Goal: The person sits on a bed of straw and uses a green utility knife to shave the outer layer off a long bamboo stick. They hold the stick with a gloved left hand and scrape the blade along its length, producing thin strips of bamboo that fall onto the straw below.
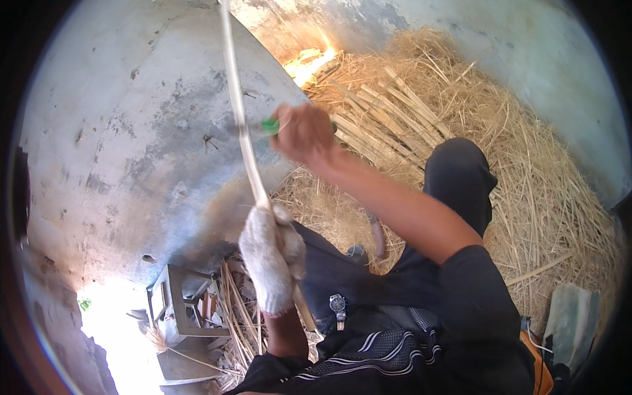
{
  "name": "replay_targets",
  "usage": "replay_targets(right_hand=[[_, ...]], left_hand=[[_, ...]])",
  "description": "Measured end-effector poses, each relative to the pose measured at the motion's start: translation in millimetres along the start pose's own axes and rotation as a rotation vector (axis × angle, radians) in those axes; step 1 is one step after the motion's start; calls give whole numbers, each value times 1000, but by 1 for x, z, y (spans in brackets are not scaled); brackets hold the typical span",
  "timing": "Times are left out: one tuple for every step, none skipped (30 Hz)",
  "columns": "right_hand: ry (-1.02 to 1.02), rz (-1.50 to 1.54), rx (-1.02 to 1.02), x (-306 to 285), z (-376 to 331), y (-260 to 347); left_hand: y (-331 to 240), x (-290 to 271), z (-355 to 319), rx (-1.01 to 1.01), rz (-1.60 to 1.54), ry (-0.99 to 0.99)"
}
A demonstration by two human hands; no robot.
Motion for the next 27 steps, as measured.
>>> replay_targets(right_hand=[[-68, -47, 92, -1, 14, -13], [-57, -23, 152, -8, 30, -23], [-89, -64, 147, -16, 40, -36], [-78, -29, 240, -23, 42, -48], [-64, 17, 322, -26, 44, -52], [-81, 67, 279, -28, 41, -52], [-98, 117, 236, -28, 32, -50], [-116, 163, 195, -29, 24, -46], [-41, 241, 86, -23, 18, -34], [33, 317, -24, -15, 11, -22], [105, 385, -132, -10, 5, -10], [80, 339, -187, -11, -2, 3], [54, 292, -241, -13, -7, 15], [28, 240, -292, -16, -11, 21], [-5, 239, -311, -15, -13, 21], [-38, 239, -331, -13, -15, 19], [-71, 238, -352, -13, -16, 21], [-82, 233, -329, -14, -17, 22], [-94, 228, -306, -15, -18, 23], [-106, 222, -281, -16, -18, 24], [-99, 203, -264, -16, -18, 25], [-92, 186, -247, -16, -17, 27], [-83, 166, -229, -16, -17, 27], [-91, 162, -237, -15, -17, 27], [-99, 159, -246, -11, -18, 25], [-108, 156, -255, -6, -18, 23], [-69, 143, -212, -1, -17, 22]], left_hand=[[2, 5, -10, -35, 90, -2], [7, 7, -17, -95, 75, 9], [19, 7, -18, -116, 11, 34], [22, 7, -18, -144, 18, 45], [22, 6, -16, -164, 25, 44], [21, 3, -13, -154, 25, 31], [18, 0, -9, -144, 26, 18], [16, -1, -5, -134, 27, 9], [15, -5, -1, -105, -1, 12], [15, -8, 4, -75, -28, 14], [13, -9, 8, -47, -56, 25], [9, -10, 11, -19, -37, 12], [6, -11, 12, -20, -45, 2], [4, -12, 12, -25, -55, -5], [2, -12, 12, -29, -65, -11], [0, -12, 11, -6, -76, 6], [0, -13, 11, -1, -71, 21], [1, -13, 11, 4, -66, 35], [1, -14, 10, 9, -61, 50], [0, -14, 8, 2, -50, 28], [0, -14, 5, -4, -38, 5], [-1, -14, 3, -11, -27, -18], [0, -13, 2, -2, -41, -23], [2, -12, 1, 8, -56, -28], [2, -12, 0, 17, -71, -35], [3, -11, 0, 19, -56, -52], [3, -11, -1, 21, -41, -69]])
Point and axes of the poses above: each hand's wrist, its own z-axis towards the middle knuckle, its own x-axis out of the palm, y = z × x, the point moved 2 cm from there along z, towards the middle knuckle, and after that the axes turned 2 degrees about -x, right-handed, at the moved point
